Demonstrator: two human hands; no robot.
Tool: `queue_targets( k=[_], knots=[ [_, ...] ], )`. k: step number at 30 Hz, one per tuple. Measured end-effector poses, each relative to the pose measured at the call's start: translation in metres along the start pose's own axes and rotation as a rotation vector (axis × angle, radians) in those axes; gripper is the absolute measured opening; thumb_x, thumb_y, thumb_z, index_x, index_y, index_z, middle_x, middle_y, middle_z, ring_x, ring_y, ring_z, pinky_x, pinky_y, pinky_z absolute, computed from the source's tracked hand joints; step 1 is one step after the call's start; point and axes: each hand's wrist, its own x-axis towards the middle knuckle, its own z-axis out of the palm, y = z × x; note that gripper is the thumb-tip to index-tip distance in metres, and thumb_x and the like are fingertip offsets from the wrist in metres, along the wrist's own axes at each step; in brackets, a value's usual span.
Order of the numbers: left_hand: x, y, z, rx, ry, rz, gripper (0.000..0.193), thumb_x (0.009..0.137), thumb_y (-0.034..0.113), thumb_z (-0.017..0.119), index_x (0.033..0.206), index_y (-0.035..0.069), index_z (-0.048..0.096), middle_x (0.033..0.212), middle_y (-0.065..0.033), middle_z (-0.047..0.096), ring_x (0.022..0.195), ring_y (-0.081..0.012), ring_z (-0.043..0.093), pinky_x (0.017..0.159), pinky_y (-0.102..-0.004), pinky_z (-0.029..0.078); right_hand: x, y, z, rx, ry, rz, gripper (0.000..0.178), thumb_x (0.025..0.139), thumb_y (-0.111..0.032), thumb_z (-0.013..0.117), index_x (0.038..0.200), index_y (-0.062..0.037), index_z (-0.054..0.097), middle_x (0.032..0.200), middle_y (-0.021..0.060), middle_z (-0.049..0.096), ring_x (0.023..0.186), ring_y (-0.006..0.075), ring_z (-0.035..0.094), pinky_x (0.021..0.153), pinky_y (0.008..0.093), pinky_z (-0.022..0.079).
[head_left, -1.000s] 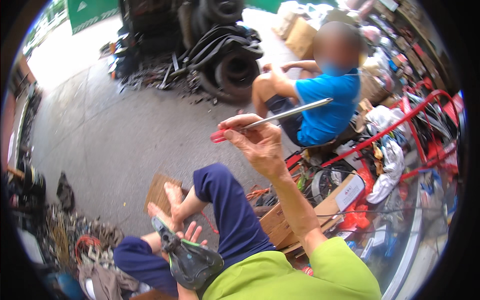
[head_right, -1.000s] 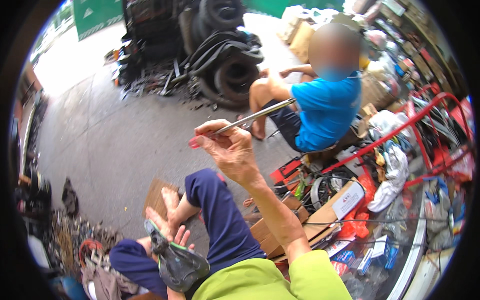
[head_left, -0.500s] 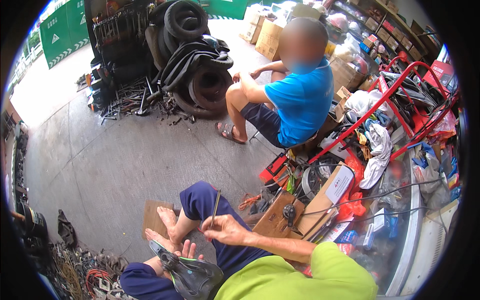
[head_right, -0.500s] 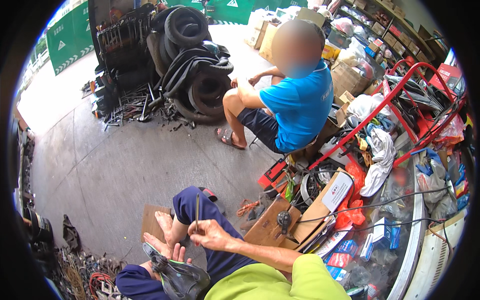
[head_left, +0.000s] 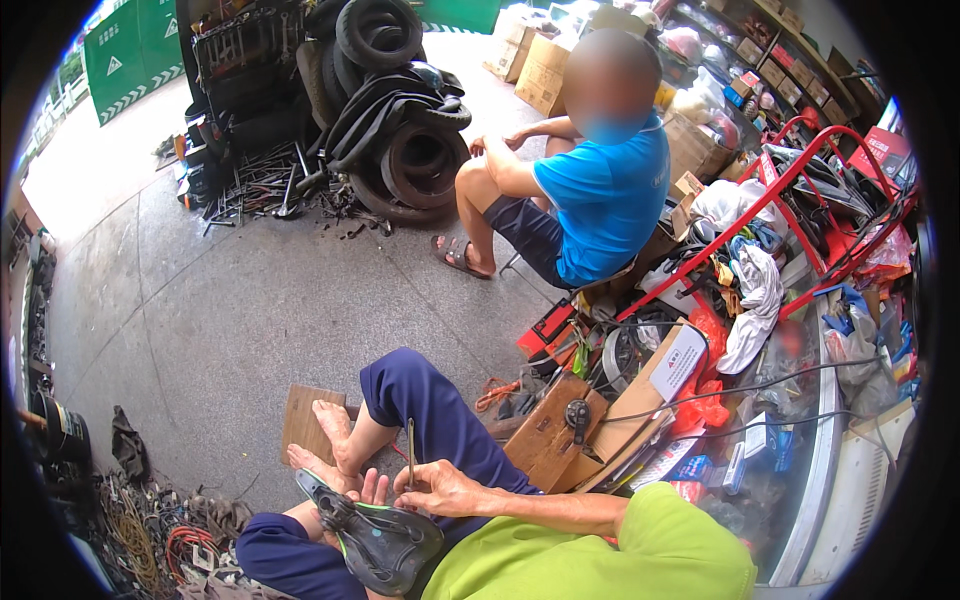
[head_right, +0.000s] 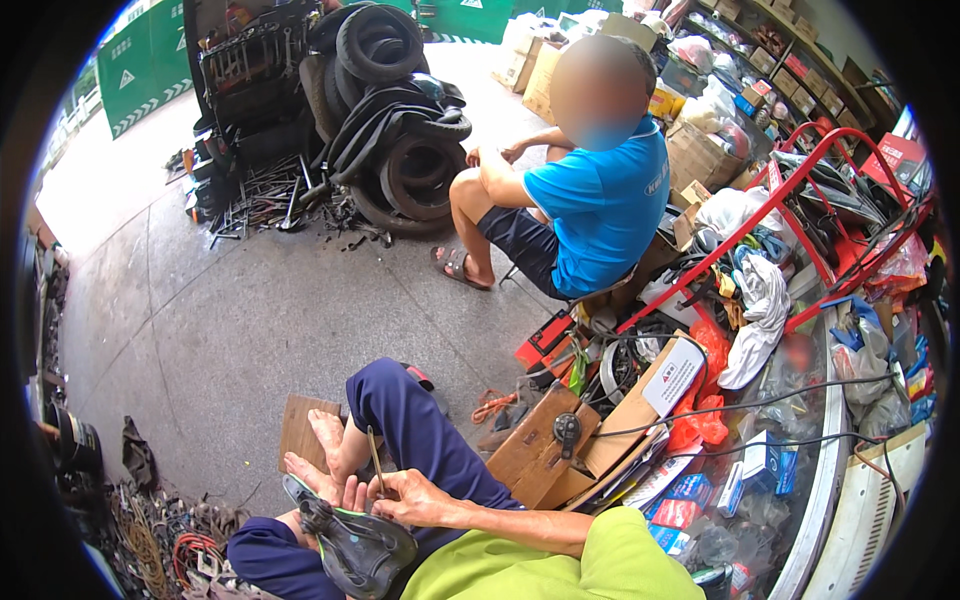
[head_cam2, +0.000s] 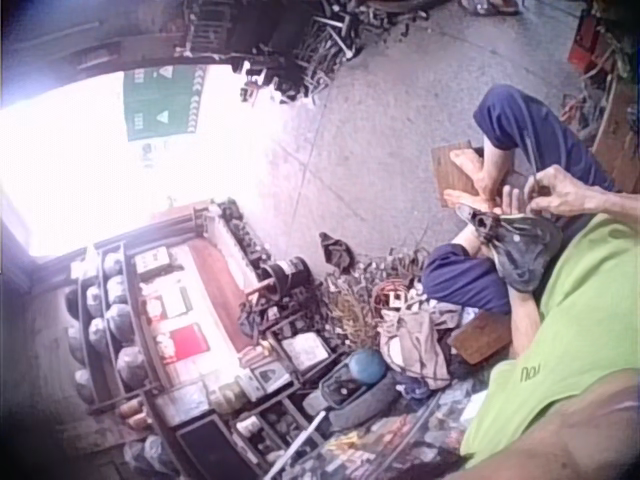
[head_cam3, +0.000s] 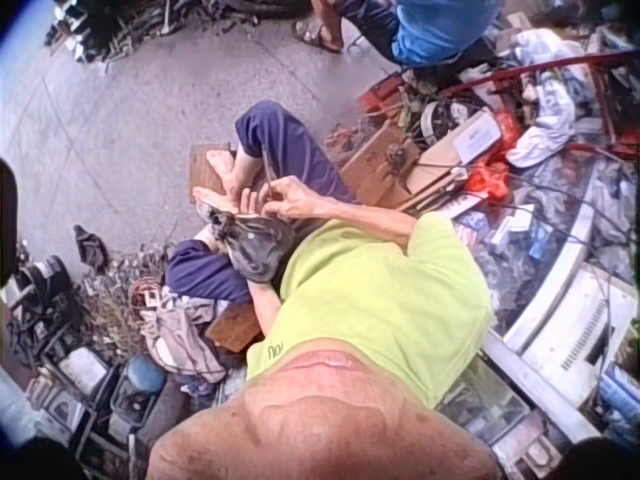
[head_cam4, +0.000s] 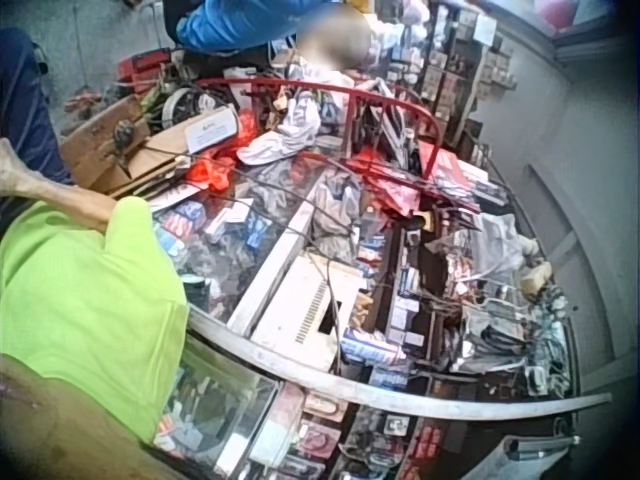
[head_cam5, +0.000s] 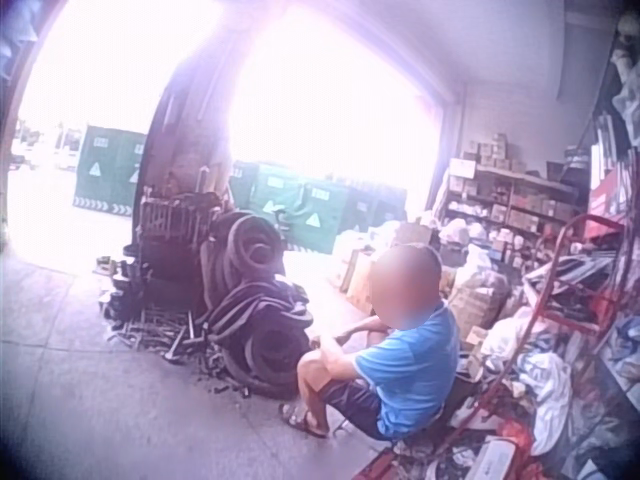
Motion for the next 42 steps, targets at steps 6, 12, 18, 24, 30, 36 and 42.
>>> queue_targets(
  k=[6, 12, 18, 24, 30, 36, 42],
  knots=[
    [0.0, -0.004, 0.012, -0.064, 0.19, 0.045, 0.084, 0.092, 0.073, 0.049, 0.136, 0.002, 0.057, 0.164, -0.0247, 0.017, 0.153, -0.0409, 0.014, 0.119, -0.0665, 0.017, 0.002, 0.007, -0.005, -0.073, -0.027, 0.067, 0.012, 0.097, -0.006, 0.065, 0.107, -0.0006, 0.063, 0.091, 0.002, 0.071, 0.082, 0.0065, 0.062, 0.072, 0.0249, 0.052],
    [0.0, -0.006, 0.01, -0.052, 0.138, 0.067, 0.086, 0.092, 0.075, 0.045, 0.136, 0.002, 0.057, 0.164, -0.0251, 0.019, 0.152, -0.0418, 0.017, 0.119, -0.0666, 0.018, 0.0, 0.009, 0.002, -0.045, 0.036, 0.04, 0.008, 0.092, -0.005, 0.064, 0.095, 0.0014, 0.061, 0.075, 0.0009, 0.064, 0.071, 0.0057, 0.056, 0.064, 0.0262, 0.048],
    [0.003, -0.004, 0.012, -0.03, 0.104, 0.048, 0.087, 0.093, 0.075, 0.043, 0.138, 0.002, 0.056, 0.164, -0.0254, 0.019, 0.152, -0.0432, 0.016, 0.119, -0.0666, 0.018, 0.003, 0.009, -0.001, -0.107, 0.016, 0.047, 0.01, 0.092, -0.006, 0.065, 0.098, 0.0009, 0.062, 0.077, 0.0011, 0.065, 0.072, 0.0062, 0.058, 0.065, 0.0263, 0.049],
    [-0.001, -0.007, 0.008, -0.074, 0.132, 0.061, 0.088, 0.093, 0.076, 0.041, 0.142, 0.003, 0.054, 0.165, -0.0246, 0.016, 0.153, -0.0428, 0.014, 0.119, -0.0664, 0.017, 0.006, 0.013, -0.006, -0.149, -0.02, 0.075, 0.013, 0.096, -0.01, 0.065, 0.105, -0.0002, 0.063, 0.081, 0.0022, 0.069, 0.074, 0.0076, 0.062, 0.067, 0.0264, 0.052],
    [0.006, -0.004, 0.015, -0.041, -0.009, 0.023, 0.093, 0.094, 0.079, 0.03, 0.148, 0.005, 0.048, 0.167, -0.0216, 0.005, 0.155, -0.0385, 0.004, 0.123, -0.0601, 0.007, 0.003, 0.013, -0.007, -0.184, 0.014, 0.067, 0.014, 0.095, -0.01, 0.065, 0.103, 0.0005, 0.063, 0.08, 0.0048, 0.069, 0.074, 0.0102, 0.065, 0.068, 0.028, 0.054],
    [0.007, -0.002, 0.015, -0.05, -0.018, 0.012, 0.093, 0.094, 0.078, 0.029, 0.148, 0.005, 0.047, 0.167, -0.0215, 0.004, 0.155, -0.0379, 0.003, 0.123, -0.0593, 0.006, 0.001, 0.013, -0.007, -0.239, 0.022, 0.066, 0.014, 0.095, -0.01, 0.065, 0.103, 0.0008, 0.063, 0.08, 0.0049, 0.069, 0.073, 0.0106, 0.065, 0.067, 0.0279, 0.054],
    [-0.003, -0.014, 0.032, 0.014, 0.232, 0.139, 0.086, 0.094, 0.076, 0.038, 0.137, 0.004, 0.058, 0.163, -0.0246, 0.023, 0.151, -0.0419, 0.02, 0.119, -0.0663, 0.019, 0.002, 0.025, 0.001, -0.185, -0.006, 0.06, 0.013, 0.094, -0.008, 0.066, 0.103, 0.0005, 0.065, 0.081, 0.0048, 0.069, 0.073, 0.0101, 0.065, 0.067, 0.0276, 0.054]
  ],
)
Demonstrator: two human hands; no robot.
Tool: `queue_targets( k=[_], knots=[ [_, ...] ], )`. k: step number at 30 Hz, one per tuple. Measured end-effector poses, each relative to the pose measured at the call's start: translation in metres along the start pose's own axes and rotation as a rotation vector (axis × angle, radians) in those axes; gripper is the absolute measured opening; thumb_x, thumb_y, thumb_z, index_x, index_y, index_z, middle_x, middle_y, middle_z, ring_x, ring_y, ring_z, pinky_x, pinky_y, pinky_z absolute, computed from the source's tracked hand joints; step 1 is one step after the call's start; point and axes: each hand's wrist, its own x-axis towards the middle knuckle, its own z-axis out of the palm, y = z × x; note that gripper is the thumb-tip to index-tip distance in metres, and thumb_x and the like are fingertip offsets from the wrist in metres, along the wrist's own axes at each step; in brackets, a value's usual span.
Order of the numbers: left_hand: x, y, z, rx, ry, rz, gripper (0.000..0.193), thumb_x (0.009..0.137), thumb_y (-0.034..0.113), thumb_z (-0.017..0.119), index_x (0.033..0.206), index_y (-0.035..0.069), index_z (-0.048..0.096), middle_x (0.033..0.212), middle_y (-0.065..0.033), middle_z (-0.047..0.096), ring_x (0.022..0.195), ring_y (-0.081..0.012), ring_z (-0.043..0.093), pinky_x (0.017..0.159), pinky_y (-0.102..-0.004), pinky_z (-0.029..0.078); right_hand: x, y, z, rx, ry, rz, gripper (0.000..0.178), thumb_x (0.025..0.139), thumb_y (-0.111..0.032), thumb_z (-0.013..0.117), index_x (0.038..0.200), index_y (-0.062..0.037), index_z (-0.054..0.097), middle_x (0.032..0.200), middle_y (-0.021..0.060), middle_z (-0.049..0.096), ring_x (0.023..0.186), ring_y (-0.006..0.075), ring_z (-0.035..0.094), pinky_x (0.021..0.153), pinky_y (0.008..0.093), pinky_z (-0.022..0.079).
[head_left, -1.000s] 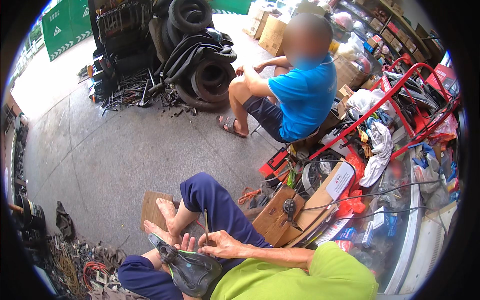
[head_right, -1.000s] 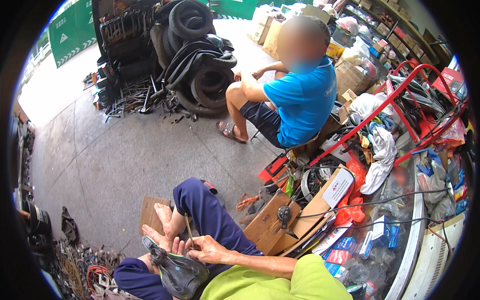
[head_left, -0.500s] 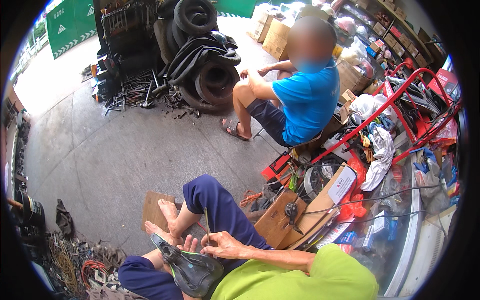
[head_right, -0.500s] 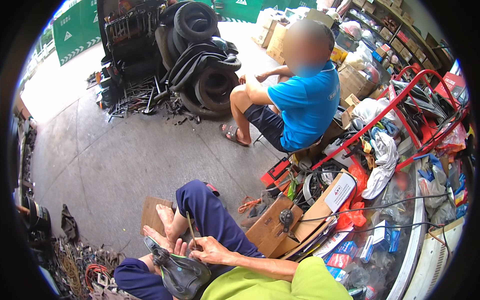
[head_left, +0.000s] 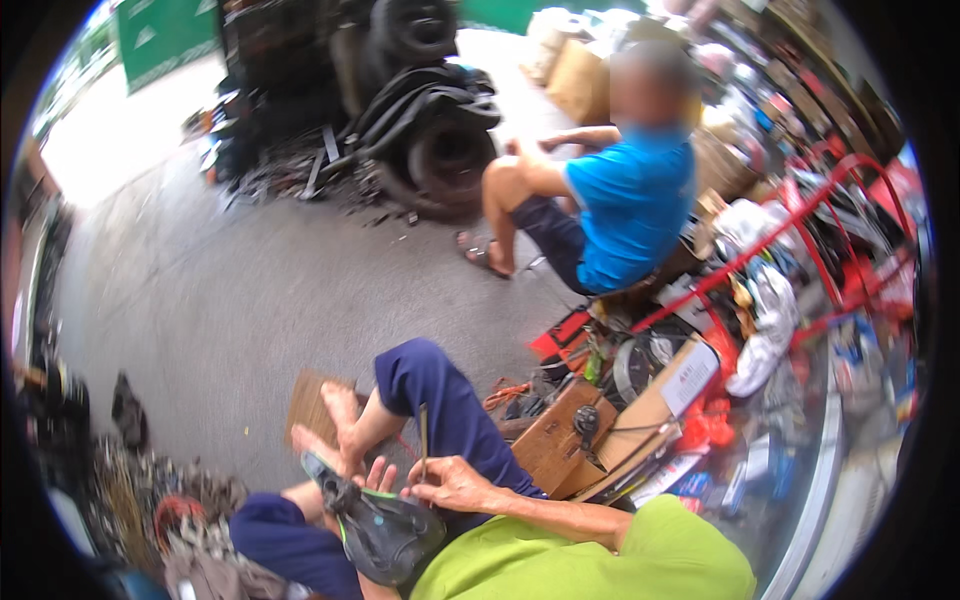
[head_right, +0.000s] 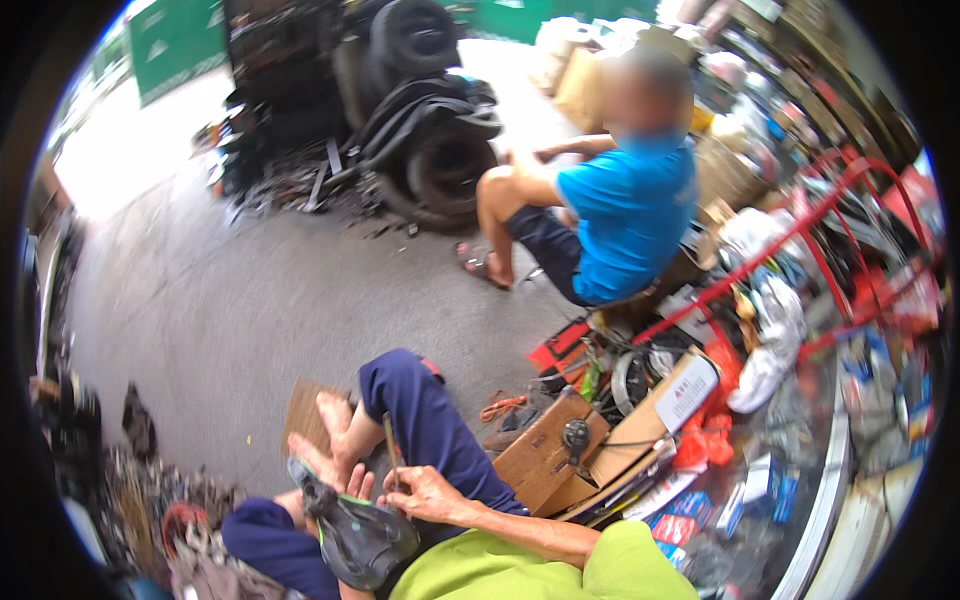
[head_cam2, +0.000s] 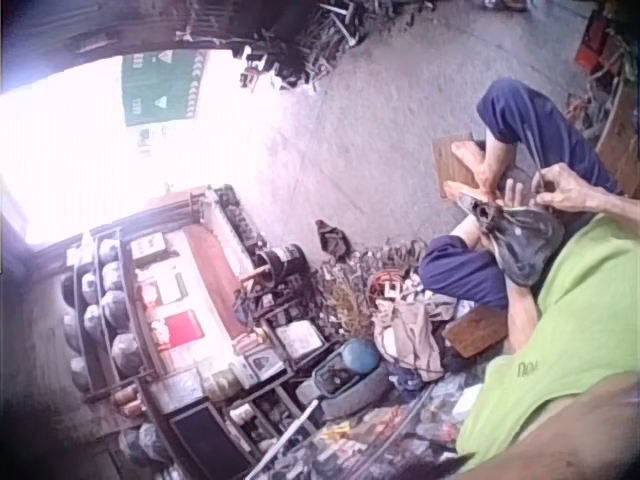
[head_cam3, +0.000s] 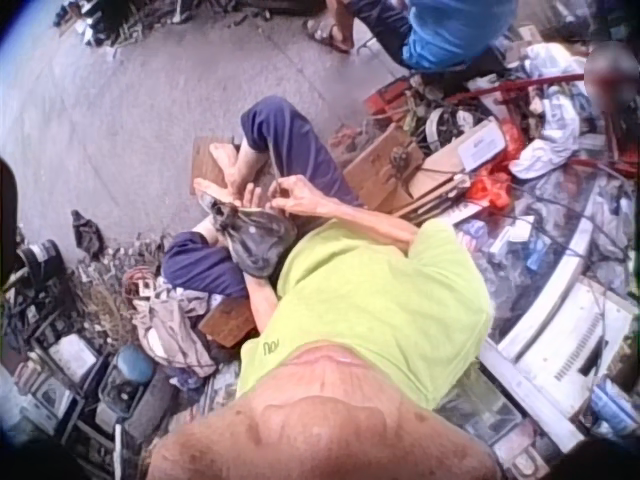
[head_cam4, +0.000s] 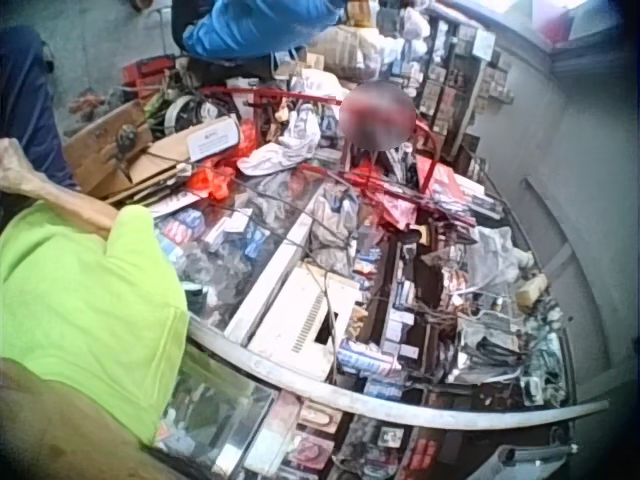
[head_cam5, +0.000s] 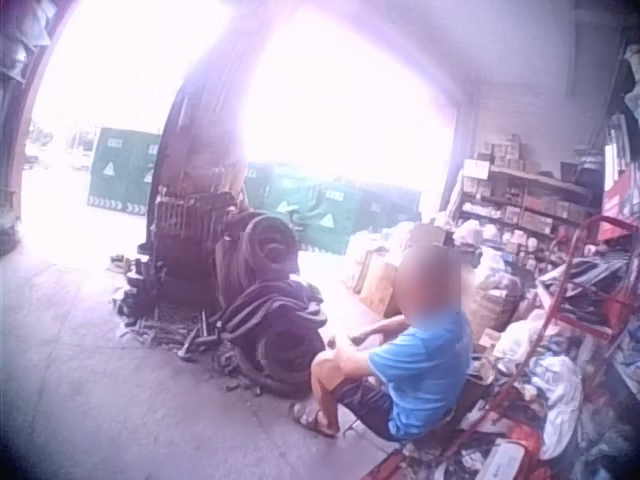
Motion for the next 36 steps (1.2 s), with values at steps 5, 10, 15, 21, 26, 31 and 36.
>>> queue_targets(
  k=[5, 10, 15, 21, 26, 31, 36],
  knots=[
    [-0.012, -0.004, 0.057, -0.193, 0.131, 0.089, 0.08, 0.094, 0.072, 0.043, 0.127, 0.002, 0.061, 0.157, -0.0264, 0.034, 0.143, -0.0454, 0.035, 0.113, -0.0678, 0.031, -0.022, -0.024, 0.003, -0.034, 0.108, -0.062, 0.014, 0.095, -0.007, 0.066, 0.105, 0.0017, 0.067, 0.082, 0.0047, 0.07, 0.075, 0.0091, 0.066, 0.069, 0.0268, 0.055],
    [-0.044, 0.005, 0.087, -0.254, -0.053, 0.217, 0.075, 0.093, 0.069, 0.052, 0.123, 0.0, 0.055, 0.159, -0.0262, 0.028, 0.148, -0.0438, 0.028, 0.114, -0.0707, 0.029, -0.036, -0.042, 0.011, 0.021, 0.094, 0.126, 0.015, 0.093, -0.005, 0.056, 0.104, 0.002, 0.062, 0.074, 0.0034, 0.063, 0.061, 0.0089, 0.057, 0.055, 0.0247, 0.049],
    [-0.088, 0.022, 0.098, -0.23, -0.377, 0.327, 0.065, 0.095, 0.059, 0.058, 0.123, 0.001, 0.049, 0.166, -0.0202, 0.016, 0.154, -0.0356, 0.014, 0.119, -0.0711, 0.011, -0.056, -0.037, 0.034, -0.055, -0.131, -0.096, 0.012, 0.095, -0.009, 0.061, 0.099, -0.0005, 0.068, 0.071, -0.0045, 0.056, 0.063, 0.0022, 0.046, 0.056, 0.0204, 0.038],
    [-0.135, 0.036, 0.085, -0.184, -0.559, 0.372, 0.037, 0.1, 0.037, 0.059, 0.117, 0.005, 0.052, 0.167, -0.0105, 0.018, 0.155, -0.0255, 0.016, 0.12, -0.0696, 0.011, -0.098, -0.038, 0.062, -0.192, -0.44, -0.212, 0.026, 0.099, -0.027, 0.066, 0.099, -0.0002, 0.069, 0.065, -0.0031, 0.048, 0.06, 0.0041, 0.04, 0.053, 0.0273, 0.033],
    [-0.159, 0.053, 0.08, -0.017, -0.649, 0.345, 0.022, 0.11, 0.02, 0.036, 0.108, 0.01, 0.055, 0.168, 0.0037, 0.022, 0.152, -0.0152, 0.026, 0.116, -0.0619, 0.019, -0.12, -0.044, 0.061, -0.269, -0.497, -0.312, 0.027, 0.098, -0.027, 0.065, 0.097, 0.0005, 0.067, 0.059, 0.0044, 0.047, 0.056, 0.0091, 0.041, 0.052, 0.0319, 0.036],
    [-0.168, 0.058, 0.084, -0.048, -0.603, 0.338, 0.022, 0.109, 0.019, 0.034, 0.101, 0.009, 0.052, 0.166, 0.0024, 0.028, 0.151, -0.0144, 0.028, 0.114, -0.0573, 0.021, -0.124, -0.055, 0.046, -0.215, -0.343, -0.398, 0.027, 0.099, -0.026, 0.065, 0.096, 0.0004, 0.066, 0.058, 0.0017, 0.044, 0.056, 0.0081, 0.04, 0.051, 0.0314, 0.034],
    [-0.17, 0.051, 0.088, -0.032, -0.51, 0.355, 0.021, 0.105, 0.03, 0.048, 0.102, 0.009, 0.052, 0.165, 0.0029, 0.031, 0.148, -0.0119, 0.031, 0.11, -0.0511, 0.024, -0.135, -0.076, 0.025, -0.038, -0.285, -0.295, 0.026, 0.099, -0.029, 0.068, 0.099, -0.0033, 0.069, 0.068, -0.0084, 0.049, 0.063, 0.0019, 0.04, 0.053, 0.0237, 0.033]
  ],
)
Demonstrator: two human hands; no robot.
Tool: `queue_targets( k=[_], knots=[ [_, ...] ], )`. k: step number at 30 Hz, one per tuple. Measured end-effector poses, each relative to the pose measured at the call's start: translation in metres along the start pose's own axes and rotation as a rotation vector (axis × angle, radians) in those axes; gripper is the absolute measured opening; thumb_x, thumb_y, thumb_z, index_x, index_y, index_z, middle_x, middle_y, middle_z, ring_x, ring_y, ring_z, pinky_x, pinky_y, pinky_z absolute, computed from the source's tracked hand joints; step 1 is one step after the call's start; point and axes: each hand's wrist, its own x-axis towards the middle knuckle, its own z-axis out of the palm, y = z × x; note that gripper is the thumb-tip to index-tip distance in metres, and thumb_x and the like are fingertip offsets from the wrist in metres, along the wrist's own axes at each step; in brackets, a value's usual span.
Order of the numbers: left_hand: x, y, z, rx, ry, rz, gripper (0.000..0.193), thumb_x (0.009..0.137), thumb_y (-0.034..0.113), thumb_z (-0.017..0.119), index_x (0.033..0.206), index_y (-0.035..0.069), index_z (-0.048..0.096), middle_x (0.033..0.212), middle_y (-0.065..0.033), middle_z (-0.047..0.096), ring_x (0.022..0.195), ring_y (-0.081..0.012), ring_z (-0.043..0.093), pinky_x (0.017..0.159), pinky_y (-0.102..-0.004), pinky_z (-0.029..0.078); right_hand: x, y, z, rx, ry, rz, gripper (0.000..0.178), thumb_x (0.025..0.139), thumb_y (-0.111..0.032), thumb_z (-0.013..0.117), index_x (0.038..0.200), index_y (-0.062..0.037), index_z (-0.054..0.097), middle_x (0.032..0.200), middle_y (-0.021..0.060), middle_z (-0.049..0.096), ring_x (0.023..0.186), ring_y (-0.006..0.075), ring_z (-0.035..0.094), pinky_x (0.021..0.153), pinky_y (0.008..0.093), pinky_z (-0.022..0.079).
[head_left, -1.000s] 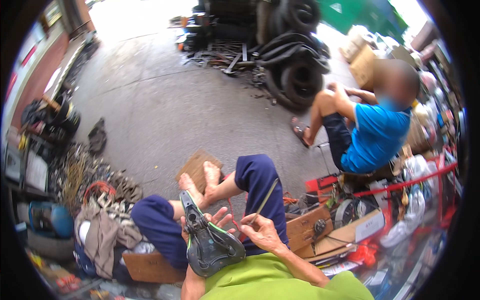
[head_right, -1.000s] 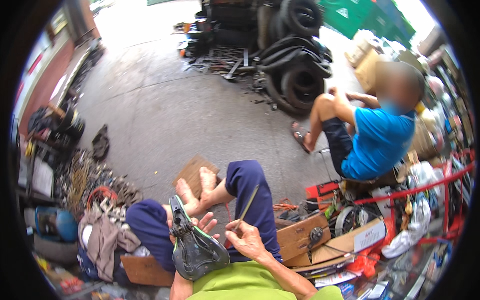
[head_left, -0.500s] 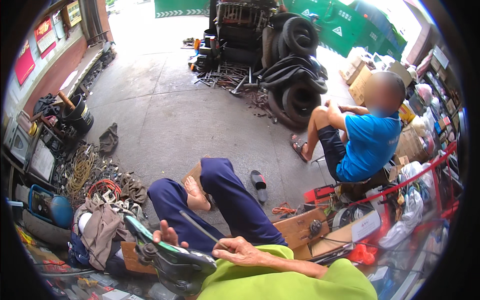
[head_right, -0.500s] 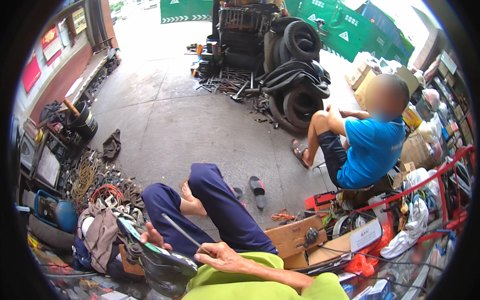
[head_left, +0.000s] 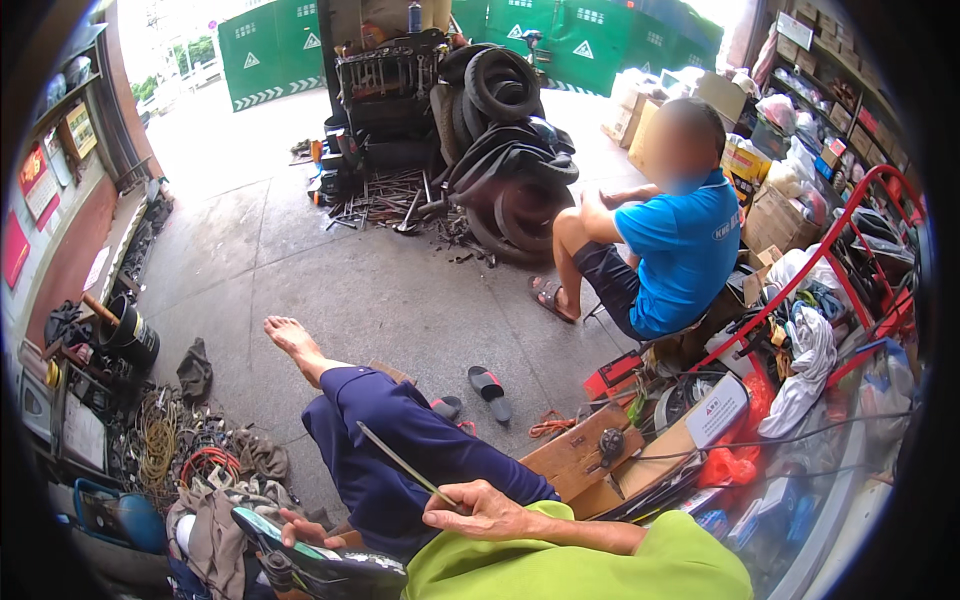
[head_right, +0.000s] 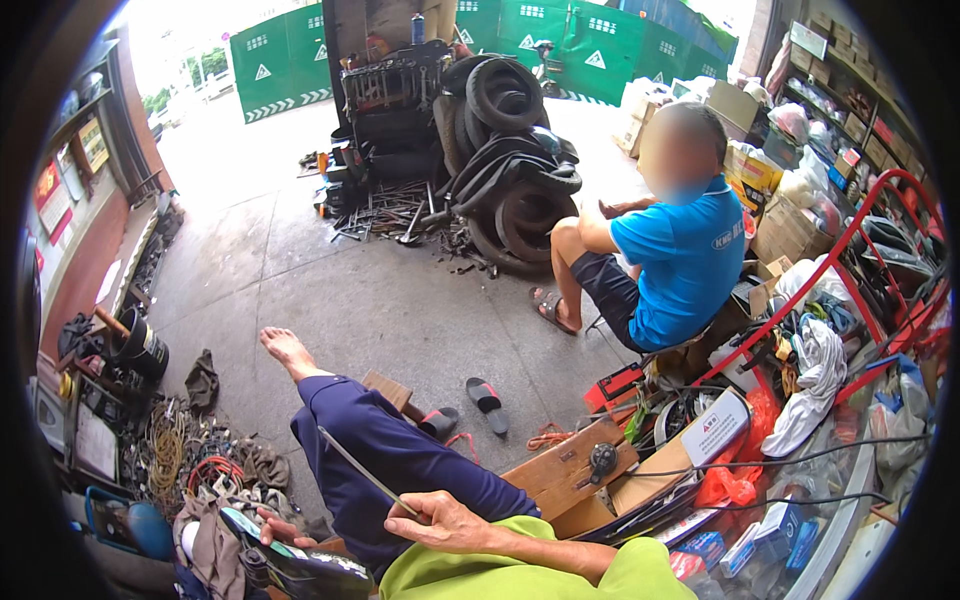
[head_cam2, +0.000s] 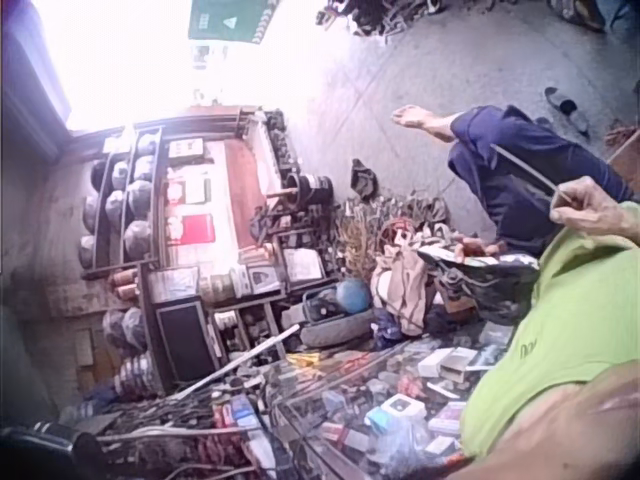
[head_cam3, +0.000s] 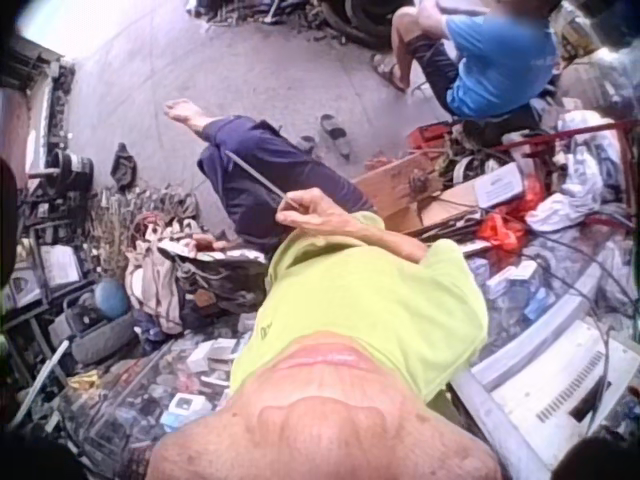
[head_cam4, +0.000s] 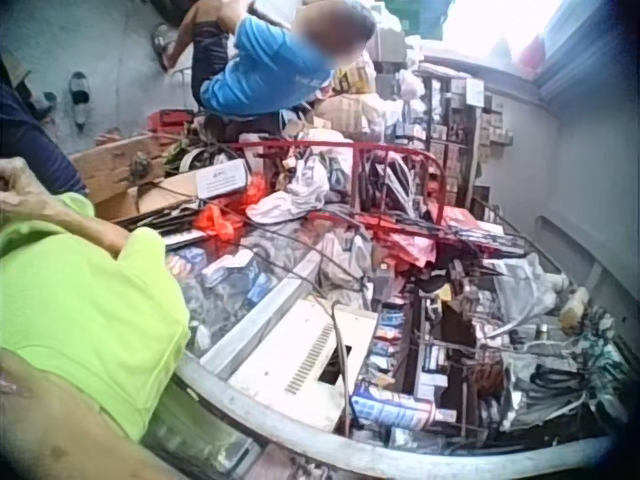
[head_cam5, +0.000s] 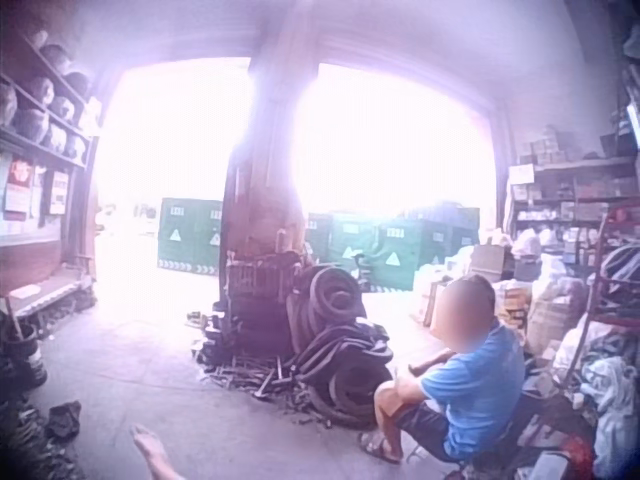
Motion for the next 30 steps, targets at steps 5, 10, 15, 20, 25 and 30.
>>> queue_targets(
  k=[5, 10, 15, 20, 25, 30],
  knots=[
    [-0.026, 0.034, -0.04, -0.06, 0.079, -0.056, 0.021, 0.105, 0.015, 0.039, 0.098, 0.009, 0.057, 0.157, 0.0065, 0.041, 0.142, -0.0104, 0.039, 0.11, -0.0508, 0.027, -0.002, 0.001, -0.003, 0.019, 0.034, -0.011, 0.026, 0.098, -0.029, 0.069, 0.099, -0.0024, 0.07, 0.069, -0.007, 0.049, 0.062, 0.002, 0.039, 0.053, 0.0238, 0.032],
    [-0.036, 0.067, -0.032, 0.051, 0.584, -0.224, 0.015, 0.101, 0.018, 0.053, 0.11, 0.018, 0.065, 0.135, 0.0043, 0.057, 0.129, -0.0246, 0.046, 0.107, -0.0551, 0.035, -0.005, 0.0, -0.004, -0.018, 0.035, -0.015, 0.026, 0.097, -0.028, 0.068, 0.095, -0.002, 0.068, 0.066, -0.0043, 0.049, 0.063, 0.0053, 0.041, 0.055, 0.028, 0.034],
    [-0.025, 0.074, -0.02, 0.107, 0.799, -0.345, 0.016, 0.1, 0.021, 0.058, 0.112, 0.023, 0.067, 0.13, 0.0056, 0.061, 0.126, -0.0284, 0.048, 0.107, -0.057, 0.036, -0.003, 0.004, -0.001, 0.021, 0.047, -0.01, 0.026, 0.096, -0.027, 0.069, 0.094, -0.0012, 0.067, 0.065, -0.0049, 0.047, 0.062, 0.0054, 0.04, 0.055, 0.0282, 0.034],
    [-0.004, 0.054, -0.013, 0.11, 0.693, -0.324, 0.014, 0.101, 0.021, 0.054, 0.11, 0.02, 0.066, 0.134, 0.0054, 0.059, 0.128, -0.0252, 0.047, 0.107, -0.0551, 0.035, -0.003, 0.014, -0.004, 0.006, 0.062, -0.038, 0.025, 0.098, -0.028, 0.068, 0.097, -0.0036, 0.068, 0.063, -0.0077, 0.042, 0.059, 0.0028, 0.037, 0.052, 0.0249, 0.031],
    [0.009, 0.02, -0.014, -0.011, 0.431, -0.205, 0.015, 0.102, 0.022, 0.051, 0.108, 0.017, 0.064, 0.138, 0.0052, 0.056, 0.131, -0.022, 0.047, 0.108, -0.0532, 0.033, -0.005, 0.02, -0.006, -0.008, 0.085, -0.046, 0.024, 0.098, -0.027, 0.068, 0.097, -0.0032, 0.068, 0.063, -0.0082, 0.044, 0.059, 0.0026, 0.039, 0.052, 0.025, 0.032],
    [0.01, 0.003, -0.012, -0.085, 0.297, -0.161, 0.016, 0.103, 0.022, 0.048, 0.106, 0.014, 0.062, 0.142, 0.0049, 0.054, 0.133, -0.0188, 0.047, 0.109, -0.0513, 0.032, 0.0, 0.025, -0.003, 0.06, 0.168, 0.043, 0.031, 0.096, -0.03, 0.069, 0.09, 0.0005, 0.066, 0.064, -0.003, 0.044, 0.062, 0.0065, 0.04, 0.054, 0.0295, 0.035]
  ],
)
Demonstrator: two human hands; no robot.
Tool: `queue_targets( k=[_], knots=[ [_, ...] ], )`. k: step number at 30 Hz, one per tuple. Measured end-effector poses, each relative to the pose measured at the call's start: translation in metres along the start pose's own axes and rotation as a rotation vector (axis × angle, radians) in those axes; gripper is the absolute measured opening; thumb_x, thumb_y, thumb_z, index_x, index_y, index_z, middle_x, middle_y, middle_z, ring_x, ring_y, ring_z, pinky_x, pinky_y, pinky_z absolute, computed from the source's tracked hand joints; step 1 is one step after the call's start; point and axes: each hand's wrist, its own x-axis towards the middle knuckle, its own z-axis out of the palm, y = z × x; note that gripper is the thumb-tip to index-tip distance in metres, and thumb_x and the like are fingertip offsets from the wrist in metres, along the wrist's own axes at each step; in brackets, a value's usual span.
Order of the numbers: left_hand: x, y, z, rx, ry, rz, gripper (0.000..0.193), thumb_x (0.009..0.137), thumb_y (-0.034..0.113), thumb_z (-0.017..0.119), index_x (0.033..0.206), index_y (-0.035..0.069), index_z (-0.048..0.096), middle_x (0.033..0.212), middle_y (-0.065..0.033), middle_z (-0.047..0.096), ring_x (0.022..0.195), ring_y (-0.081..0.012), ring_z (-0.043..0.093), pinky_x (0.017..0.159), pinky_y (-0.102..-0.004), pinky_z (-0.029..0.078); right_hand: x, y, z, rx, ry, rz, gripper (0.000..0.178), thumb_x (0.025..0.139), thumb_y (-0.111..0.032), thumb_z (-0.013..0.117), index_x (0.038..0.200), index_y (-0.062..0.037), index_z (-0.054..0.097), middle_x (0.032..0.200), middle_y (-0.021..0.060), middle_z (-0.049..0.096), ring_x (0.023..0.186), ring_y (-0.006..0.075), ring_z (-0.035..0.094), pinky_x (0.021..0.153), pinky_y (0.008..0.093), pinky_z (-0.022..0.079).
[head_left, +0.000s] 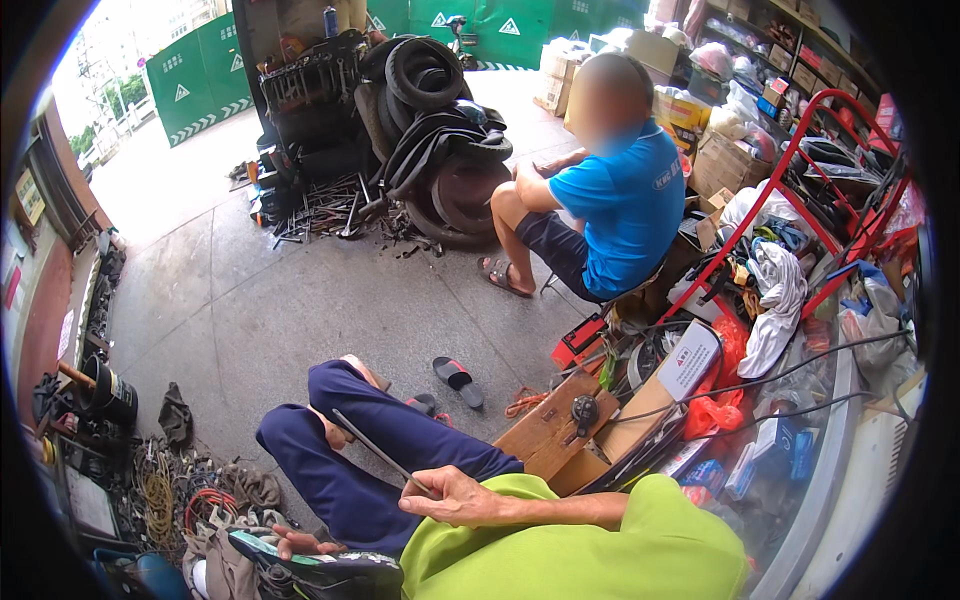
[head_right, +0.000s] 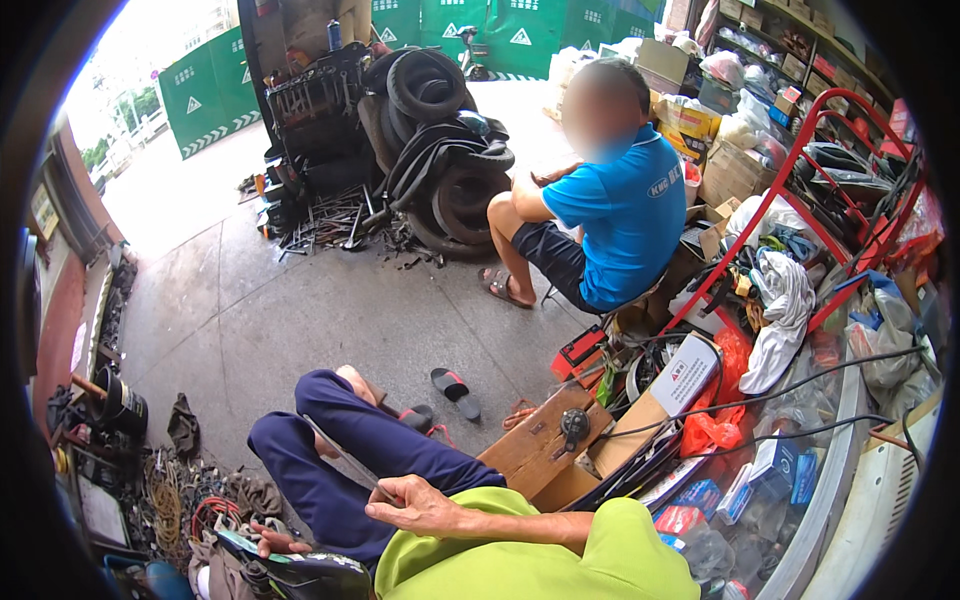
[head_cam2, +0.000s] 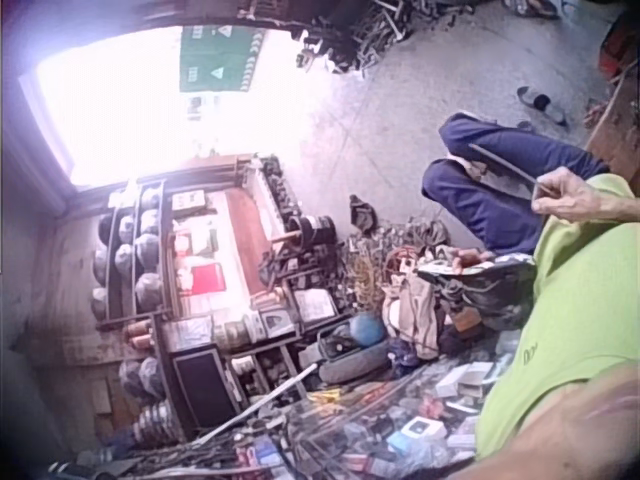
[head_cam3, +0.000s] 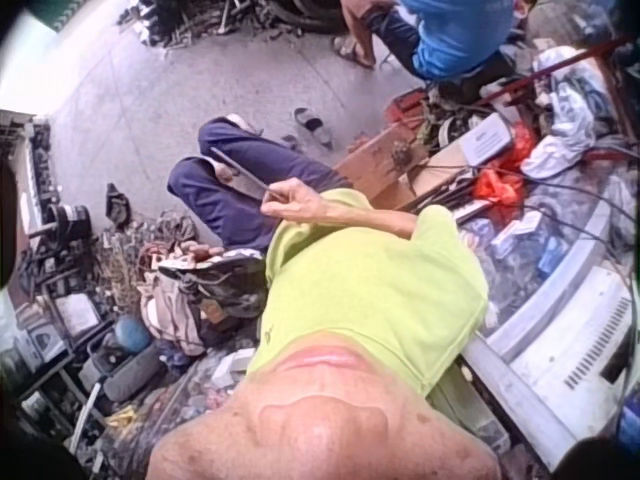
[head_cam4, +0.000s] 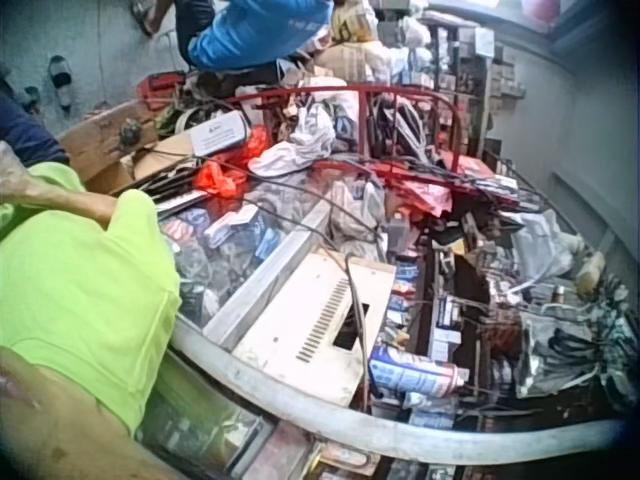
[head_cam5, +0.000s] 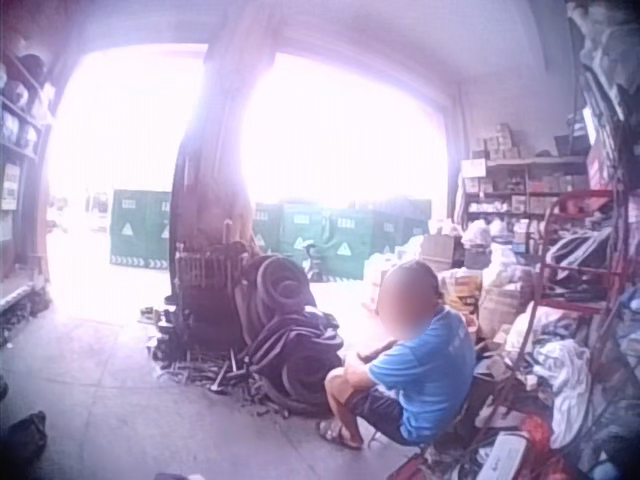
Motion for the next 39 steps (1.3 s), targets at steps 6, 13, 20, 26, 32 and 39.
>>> queue_targets(
  k=[6, 13, 20, 26, 32, 39],
  knots=[
    [0.0, -0.006, 0.003, -0.029, -0.071, 0.004, 0.019, 0.105, 0.022, 0.045, 0.103, 0.011, 0.061, 0.147, 0.0047, 0.051, 0.135, -0.0149, 0.046, 0.109, -0.049, 0.03, 0.006, -0.001, 0.003, -0.026, -0.007, 0.007, 0.03, 0.095, -0.028, 0.069, 0.09, 0.0006, 0.066, 0.064, -0.0036, 0.044, 0.061, 0.0063, 0.04, 0.054, 0.0292, 0.035],
    [-0.005, -0.001, -0.01, -0.065, -0.128, -0.013, 0.024, 0.107, 0.023, 0.041, 0.1, 0.007, 0.059, 0.153, 0.0044, 0.048, 0.138, -0.0105, 0.046, 0.11, -0.0463, 0.028, -0.002, -0.006, 0.001, 0.066, 0.06, 0.064, 0.026, 0.096, -0.026, 0.069, 0.092, 0.0002, 0.067, 0.07, -0.0036, 0.054, 0.065, 0.0049, 0.044, 0.057, 0.0267, 0.038],
    [0.006, -0.013, 0.0, -0.14, -0.163, -0.062, 0.037, 0.105, 0.027, 0.047, 0.14, 0.015, 0.048, 0.136, 0.0001, 0.057, 0.137, -0.015, 0.042, 0.113, -0.0502, 0.024, -0.014, -0.027, -0.008, 0.075, 0.023, 0.035, 0.027, 0.095, -0.028, 0.071, 0.095, -0.0009, 0.067, 0.072, -0.0041, 0.055, 0.066, 0.0046, 0.043, 0.057, 0.0257, 0.037],
    [0.03, -0.021, 0.045, -0.01, -0.082, -0.06, 0.034, 0.107, 0.029, 0.046, 0.138, 0.02, 0.057, 0.118, 0.0024, 0.066, 0.124, -0.0155, 0.053, 0.112, -0.0424, 0.031, -0.014, -0.045, -0.011, 0.062, -0.007, -0.023, 0.028, 0.096, -0.029, 0.07, 0.096, -0.0016, 0.067, 0.074, -0.0038, 0.055, 0.068, 0.0044, 0.044, 0.059, 0.0254, 0.038],
    [0.128, -0.028, 0.077, 0.096, -0.023, -0.114, 0.008, 0.104, 0.023, 0.051, 0.101, 0.017, 0.055, 0.097, 0.0035, 0.06, 0.1, -0.0091, 0.057, 0.095, -0.0334, 0.036, -0.008, -0.037, -0.013, 0.198, 0.138, 0.035, 0.026, 0.099, -0.029, 0.068, 0.091, -0.0041, 0.064, 0.067, -0.0065, 0.049, 0.059, 0.0017, 0.04, 0.051, 0.0223, 0.032],
    [0.242, -0.132, 0.037, -0.006, -0.385, -0.104, 0.072, 0.096, 0.062, 0.053, 0.133, 0.001, 0.053, 0.159, -0.0175, 0.036, 0.148, -0.0333, 0.032, 0.122, -0.0549, 0.025, -0.012, -0.043, -0.032, 0.359, 0.348, 0.003, 0.051, 0.105, -0.052, 0.046, 0.096, -0.0038, 0.063, 0.054, -0.0016, 0.049, 0.036, 0.005, 0.039, 0.032, 0.0216, 0.027]
  ],
)
